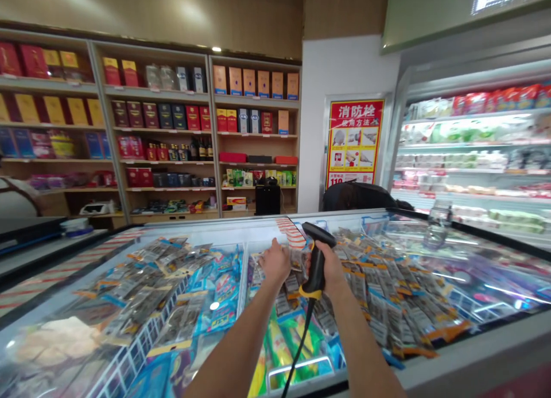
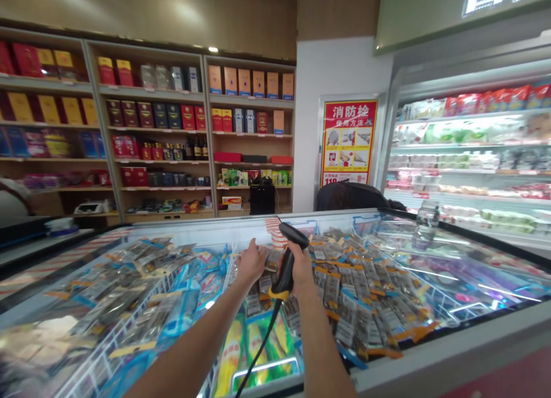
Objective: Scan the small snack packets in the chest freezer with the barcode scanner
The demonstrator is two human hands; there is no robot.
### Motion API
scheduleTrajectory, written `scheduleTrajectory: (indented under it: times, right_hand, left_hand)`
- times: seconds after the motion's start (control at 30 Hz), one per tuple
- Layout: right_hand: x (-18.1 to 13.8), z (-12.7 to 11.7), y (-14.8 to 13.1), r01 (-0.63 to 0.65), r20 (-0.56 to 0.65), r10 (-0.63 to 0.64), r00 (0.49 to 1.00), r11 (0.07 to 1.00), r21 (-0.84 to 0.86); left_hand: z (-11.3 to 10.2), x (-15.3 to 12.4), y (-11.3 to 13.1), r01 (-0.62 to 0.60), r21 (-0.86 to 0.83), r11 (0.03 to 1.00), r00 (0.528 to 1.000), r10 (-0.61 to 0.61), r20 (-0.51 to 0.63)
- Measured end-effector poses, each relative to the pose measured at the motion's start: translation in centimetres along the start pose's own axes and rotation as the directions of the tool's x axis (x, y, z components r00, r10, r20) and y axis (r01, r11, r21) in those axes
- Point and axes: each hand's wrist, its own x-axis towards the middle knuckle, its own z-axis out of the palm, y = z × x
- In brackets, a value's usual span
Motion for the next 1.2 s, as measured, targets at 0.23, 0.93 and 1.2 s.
scheduleTrajectory:
  times: [0.23,0.93,1.2]
  right_hand:
    - [-0.1,0.6,0.6,-0.077,0.093,0.075,0.993,0.997,0.025]
    - [-3.7,6.8,7.0,-0.256,0.374,0.336,0.864,0.935,-0.247]
    - [-3.9,6.4,6.8,-0.235,0.306,0.334,0.891,0.918,-0.320]
  left_hand:
    - [-2.6,-0.4,-2.0,-0.069,0.194,0.979,0.995,0.082,-0.061]
    - [-11.6,-1.0,-14.2,0.029,-0.221,0.975,0.979,-0.073,-0.192]
    - [-9.7,1.5,-14.5,-0.020,-0.576,0.817,0.973,-0.118,-0.200]
